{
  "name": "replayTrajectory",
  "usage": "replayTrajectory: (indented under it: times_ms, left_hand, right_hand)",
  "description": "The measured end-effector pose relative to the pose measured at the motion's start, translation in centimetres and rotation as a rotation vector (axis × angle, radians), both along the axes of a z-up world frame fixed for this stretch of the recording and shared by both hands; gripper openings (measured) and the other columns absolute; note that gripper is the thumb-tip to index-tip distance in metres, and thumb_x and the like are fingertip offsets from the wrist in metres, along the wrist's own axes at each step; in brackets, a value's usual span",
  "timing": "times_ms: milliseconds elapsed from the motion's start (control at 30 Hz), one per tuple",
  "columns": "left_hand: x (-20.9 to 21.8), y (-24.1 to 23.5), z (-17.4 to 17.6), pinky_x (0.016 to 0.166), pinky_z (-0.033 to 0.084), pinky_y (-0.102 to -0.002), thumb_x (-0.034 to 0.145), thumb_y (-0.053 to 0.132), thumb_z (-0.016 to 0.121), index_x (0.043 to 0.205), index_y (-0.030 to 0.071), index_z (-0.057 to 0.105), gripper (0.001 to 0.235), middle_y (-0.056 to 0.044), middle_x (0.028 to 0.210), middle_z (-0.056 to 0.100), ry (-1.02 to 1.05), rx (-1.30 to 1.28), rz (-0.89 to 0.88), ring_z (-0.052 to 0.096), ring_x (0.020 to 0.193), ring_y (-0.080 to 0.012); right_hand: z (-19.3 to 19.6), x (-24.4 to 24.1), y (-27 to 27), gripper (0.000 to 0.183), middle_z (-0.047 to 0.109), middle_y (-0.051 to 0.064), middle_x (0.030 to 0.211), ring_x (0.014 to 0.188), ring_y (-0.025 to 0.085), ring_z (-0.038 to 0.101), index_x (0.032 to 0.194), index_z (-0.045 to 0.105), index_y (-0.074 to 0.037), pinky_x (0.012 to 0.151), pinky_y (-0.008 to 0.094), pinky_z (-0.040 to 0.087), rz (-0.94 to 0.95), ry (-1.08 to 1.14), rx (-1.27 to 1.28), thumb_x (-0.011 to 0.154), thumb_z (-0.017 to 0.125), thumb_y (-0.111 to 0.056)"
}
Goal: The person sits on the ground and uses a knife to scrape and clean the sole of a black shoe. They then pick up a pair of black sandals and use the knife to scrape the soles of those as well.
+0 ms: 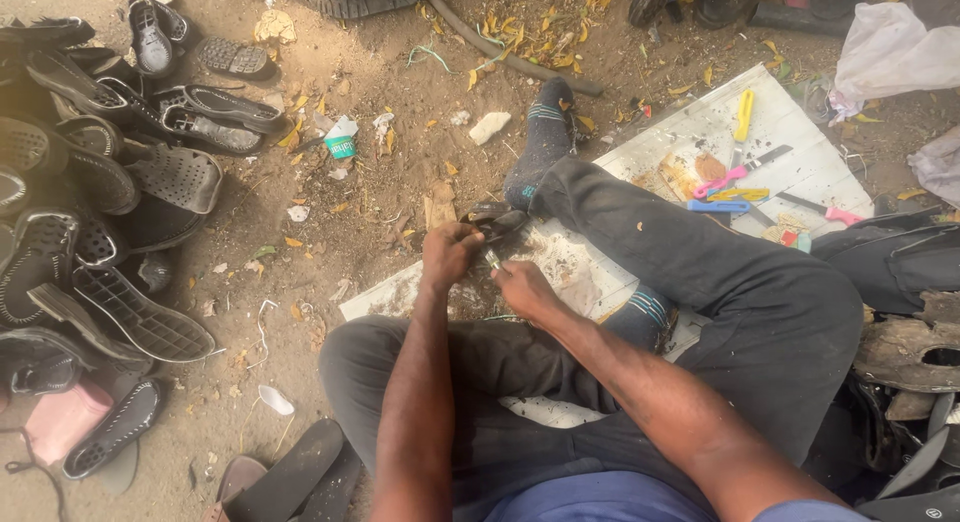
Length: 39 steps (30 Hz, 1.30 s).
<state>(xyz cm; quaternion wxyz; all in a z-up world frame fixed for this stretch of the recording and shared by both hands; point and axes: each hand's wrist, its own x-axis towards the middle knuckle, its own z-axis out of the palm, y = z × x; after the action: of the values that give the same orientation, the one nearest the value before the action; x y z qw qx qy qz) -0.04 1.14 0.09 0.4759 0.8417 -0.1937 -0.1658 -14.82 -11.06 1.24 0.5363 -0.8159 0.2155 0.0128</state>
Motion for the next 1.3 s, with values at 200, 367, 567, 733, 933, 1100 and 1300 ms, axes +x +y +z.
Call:
replayTrajectory:
  times_ms: [200,367,567,733,933,1100,1300]
  left_hand:
    - [-0.3,0.6,-0.3,0.058,0.058,-0.029,0.091,0.018,0.074,0.092,0.004,0.08,0.015,-0.008,0.082,0.075,0.152,-0.214,0.117,0.069,0.064,-0.0127]
    - [-1.1,1.0,2.5,0.064,0.058,-0.032,0.089,0.019,0.076,0.096,0.007,0.081,0.015,-0.008,0.084,0.076,0.06,-0.119,0.06,0.071,0.068,-0.0149]
    - [-2.9,1.5,4.3,0.082,0.052,-0.044,0.096,0.02,0.063,0.087,0.009,0.078,0.02,-0.009,0.088,0.073,-0.529,0.659,-0.269,0.067,0.084,-0.0254]
    - [-4.1,0.1,2.5,0.079,0.054,-0.045,0.094,0.023,0.066,0.089,0.005,0.072,0.02,-0.016,0.094,0.068,-0.552,0.598,-0.3,0.068,0.085,-0.0321]
    - [-8.1,-3.3,-0.5,0.076,0.053,-0.05,0.089,0.018,0.064,0.095,0.003,0.074,0.019,-0.02,0.1,0.069,-0.39,0.114,-0.131,0.068,0.085,-0.0419]
    - [-8.3,-2.5,-1.6,0.079,0.055,-0.045,0.094,0.018,0.068,0.098,0.002,0.076,0.019,-0.02,0.094,0.073,-0.249,0.013,-0.061,0.07,0.087,-0.0372]
    - [-10.1,-4.1,1.6,0.072,0.057,-0.034,0.096,0.015,0.064,0.107,-0.003,0.073,0.023,-0.012,0.086,0.075,0.427,-0.209,0.041,0.071,0.077,-0.0215]
  right_hand:
    - [1.0,-3.9,3.7,0.025,0.066,0.018,0.073,0.069,0.034,0.066,0.095,0.066,-0.002,0.066,0.048,0.05,0.053,0.02,-0.1,0.097,0.058,-0.025]
    - [0.5,-2.6,3.9,0.027,0.07,0.021,0.08,0.076,0.04,0.069,0.094,0.068,-0.002,0.072,0.051,0.052,0.047,0.054,-0.153,0.099,0.06,-0.027]
    - [1.6,-5.4,4.1,0.023,0.07,0.022,0.081,0.079,0.043,0.07,0.099,0.068,-0.004,0.071,0.053,0.053,0.047,0.024,-0.234,0.095,0.063,-0.026]
    - [3.1,-6.2,4.6,0.026,0.068,0.021,0.069,0.061,0.038,0.071,0.097,0.066,-0.002,0.065,0.049,0.057,-0.067,0.277,0.03,0.099,0.06,-0.027]
    - [2.1,-6.8,-0.5,0.023,0.067,0.019,0.068,0.06,0.034,0.069,0.099,0.07,-0.003,0.064,0.047,0.052,-0.121,0.189,-0.049,0.096,0.063,-0.025]
    - [1.5,-8.3,-1.7,0.023,0.068,0.021,0.075,0.072,0.036,0.069,0.103,0.069,-0.005,0.069,0.048,0.052,0.014,0.079,-0.153,0.096,0.062,-0.025]
    - [3.3,-11.3,-2.4,0.022,0.07,0.022,0.084,0.082,0.04,0.07,0.099,0.068,-0.003,0.075,0.051,0.052,0.062,0.109,-0.217,0.096,0.062,-0.024]
